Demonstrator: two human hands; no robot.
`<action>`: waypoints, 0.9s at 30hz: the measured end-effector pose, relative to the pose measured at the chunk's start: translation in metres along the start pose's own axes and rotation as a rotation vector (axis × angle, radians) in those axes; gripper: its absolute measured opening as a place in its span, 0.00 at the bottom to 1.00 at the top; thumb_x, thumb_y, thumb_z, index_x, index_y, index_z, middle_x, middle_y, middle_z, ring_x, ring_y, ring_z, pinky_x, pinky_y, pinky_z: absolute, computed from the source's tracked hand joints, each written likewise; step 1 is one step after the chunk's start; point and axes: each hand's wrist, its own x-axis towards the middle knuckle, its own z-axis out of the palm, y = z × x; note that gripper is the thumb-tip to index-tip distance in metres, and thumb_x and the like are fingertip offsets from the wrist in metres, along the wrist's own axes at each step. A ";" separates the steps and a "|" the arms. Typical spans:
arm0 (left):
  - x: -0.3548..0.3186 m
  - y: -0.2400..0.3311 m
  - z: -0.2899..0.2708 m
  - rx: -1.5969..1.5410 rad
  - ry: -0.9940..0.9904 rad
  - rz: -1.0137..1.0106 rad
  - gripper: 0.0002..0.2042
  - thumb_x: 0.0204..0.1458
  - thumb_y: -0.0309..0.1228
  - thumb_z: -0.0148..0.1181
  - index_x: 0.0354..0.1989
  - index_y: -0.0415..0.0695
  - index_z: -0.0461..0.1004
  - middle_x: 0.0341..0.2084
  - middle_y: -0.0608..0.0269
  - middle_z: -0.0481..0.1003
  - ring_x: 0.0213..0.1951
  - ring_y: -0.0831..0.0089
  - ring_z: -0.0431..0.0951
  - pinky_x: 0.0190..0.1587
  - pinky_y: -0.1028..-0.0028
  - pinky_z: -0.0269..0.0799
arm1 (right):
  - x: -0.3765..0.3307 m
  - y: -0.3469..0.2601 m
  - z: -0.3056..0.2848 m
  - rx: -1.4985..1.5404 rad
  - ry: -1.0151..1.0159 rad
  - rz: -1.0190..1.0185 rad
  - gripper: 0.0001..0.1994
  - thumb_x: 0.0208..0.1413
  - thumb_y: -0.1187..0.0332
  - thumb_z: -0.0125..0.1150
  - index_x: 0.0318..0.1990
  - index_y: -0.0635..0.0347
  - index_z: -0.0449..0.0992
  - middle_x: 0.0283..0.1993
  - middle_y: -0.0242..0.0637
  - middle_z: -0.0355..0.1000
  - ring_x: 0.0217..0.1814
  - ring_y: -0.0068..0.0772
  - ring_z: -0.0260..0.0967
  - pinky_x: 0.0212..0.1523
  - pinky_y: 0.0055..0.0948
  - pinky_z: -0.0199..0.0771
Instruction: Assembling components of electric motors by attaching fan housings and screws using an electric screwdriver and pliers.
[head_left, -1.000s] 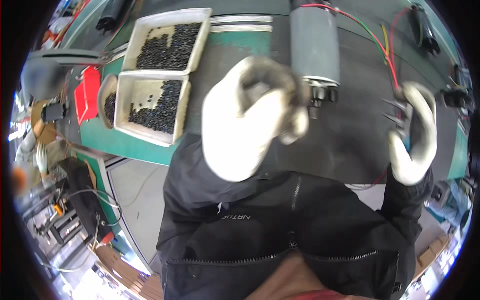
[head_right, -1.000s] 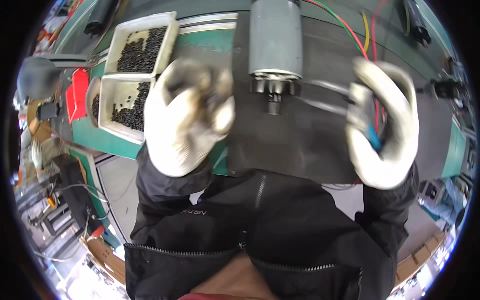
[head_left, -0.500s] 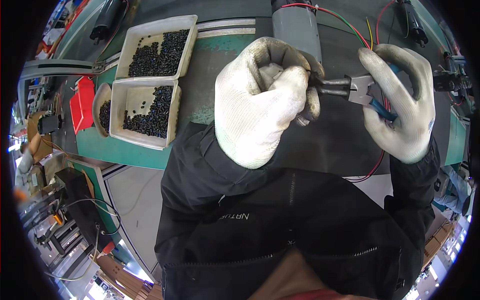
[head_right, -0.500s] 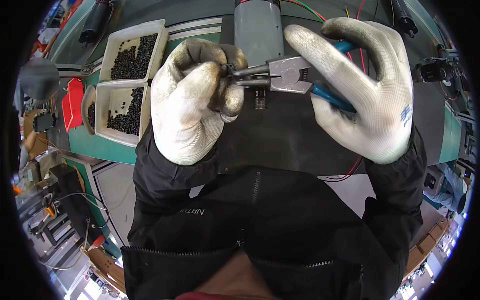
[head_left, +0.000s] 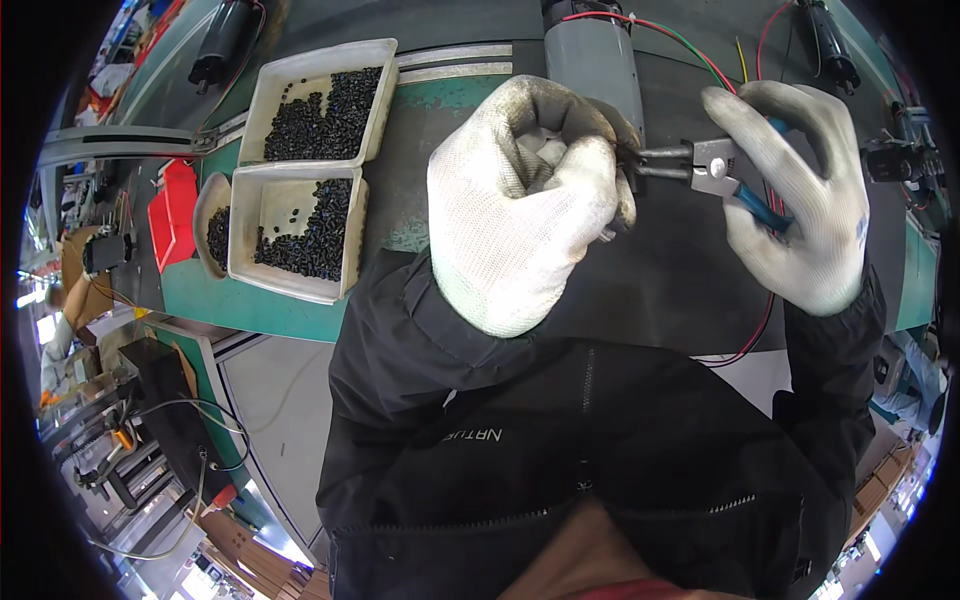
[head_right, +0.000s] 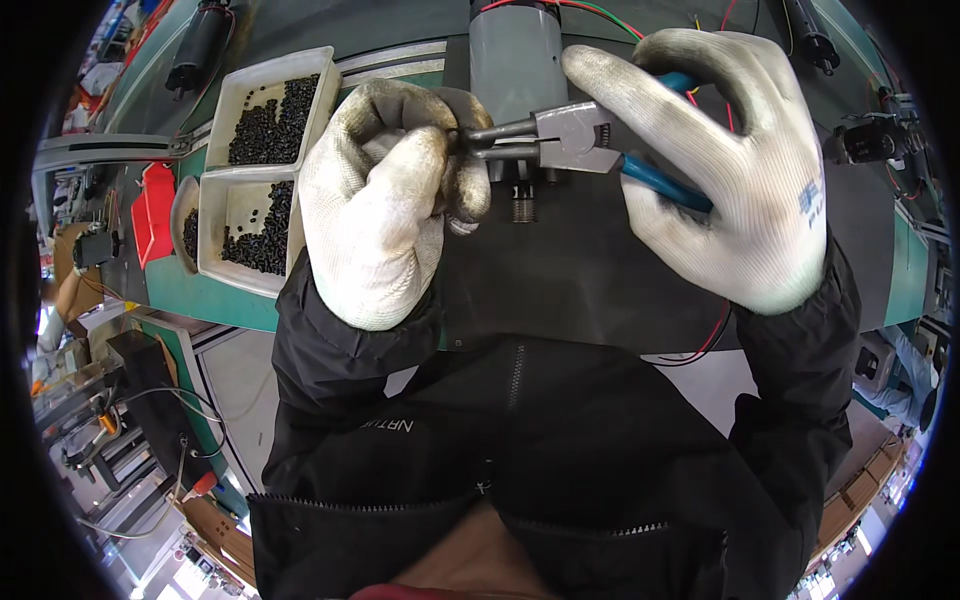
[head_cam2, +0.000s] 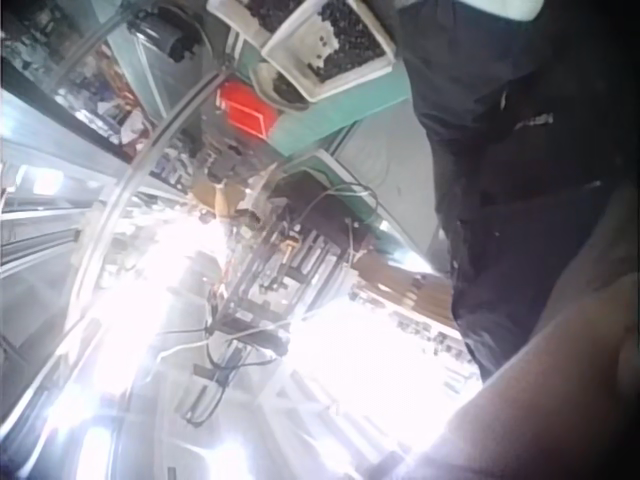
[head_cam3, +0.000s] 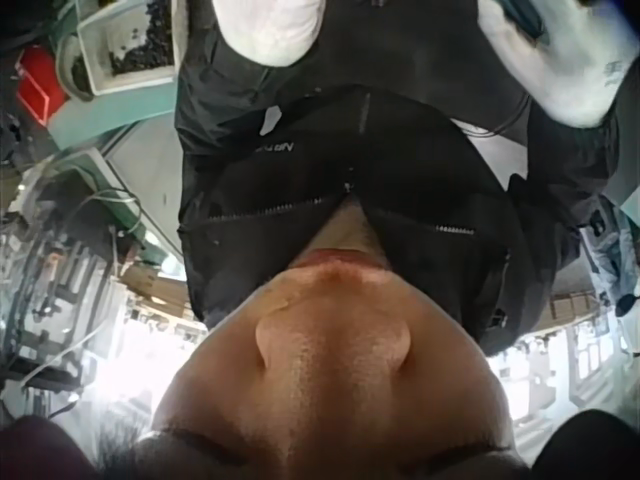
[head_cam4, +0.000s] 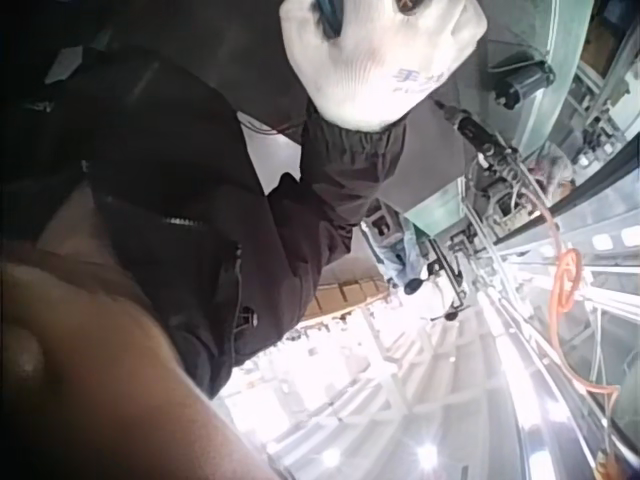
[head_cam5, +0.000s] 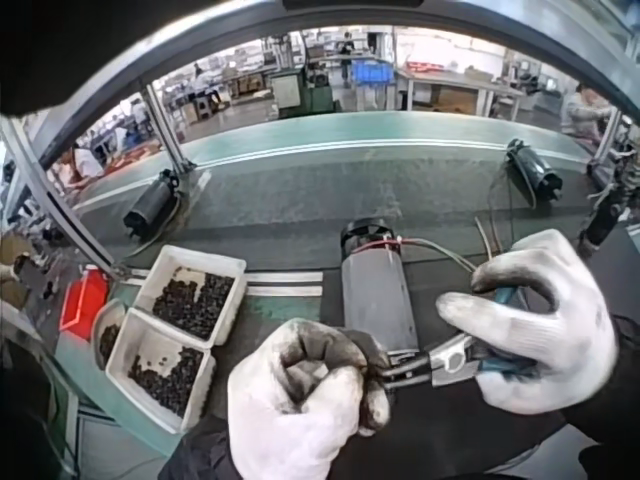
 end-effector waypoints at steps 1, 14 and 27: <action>0.001 0.000 0.001 -0.003 0.012 -0.003 0.05 0.55 0.24 0.49 0.38 0.35 0.65 0.35 0.49 0.75 0.23 0.76 0.74 0.23 0.79 0.68 | -0.001 0.002 0.003 0.000 0.002 0.002 0.33 0.25 0.78 0.57 0.50 0.59 0.76 0.45 0.44 0.69 0.47 0.45 0.67 0.47 0.38 0.70; 0.128 -0.056 -0.020 0.931 0.301 0.153 0.31 0.53 0.52 0.52 0.51 0.32 0.64 0.45 0.32 0.69 0.49 0.39 0.70 0.51 0.55 0.67 | 0.003 0.093 0.104 2.000 0.014 0.993 0.13 0.52 0.67 0.52 0.44 0.59 0.71 0.37 0.34 0.71 0.32 0.36 0.70 0.34 0.34 0.72; 0.043 0.000 -0.003 0.374 -0.102 0.526 0.44 0.35 0.28 0.71 0.62 0.32 0.53 0.50 0.47 0.67 0.48 0.63 0.73 0.53 0.65 0.70 | -0.034 0.016 0.020 1.717 0.171 0.542 0.17 0.42 0.65 0.63 0.37 0.65 0.69 0.34 0.42 0.69 0.33 0.33 0.69 0.37 0.34 0.71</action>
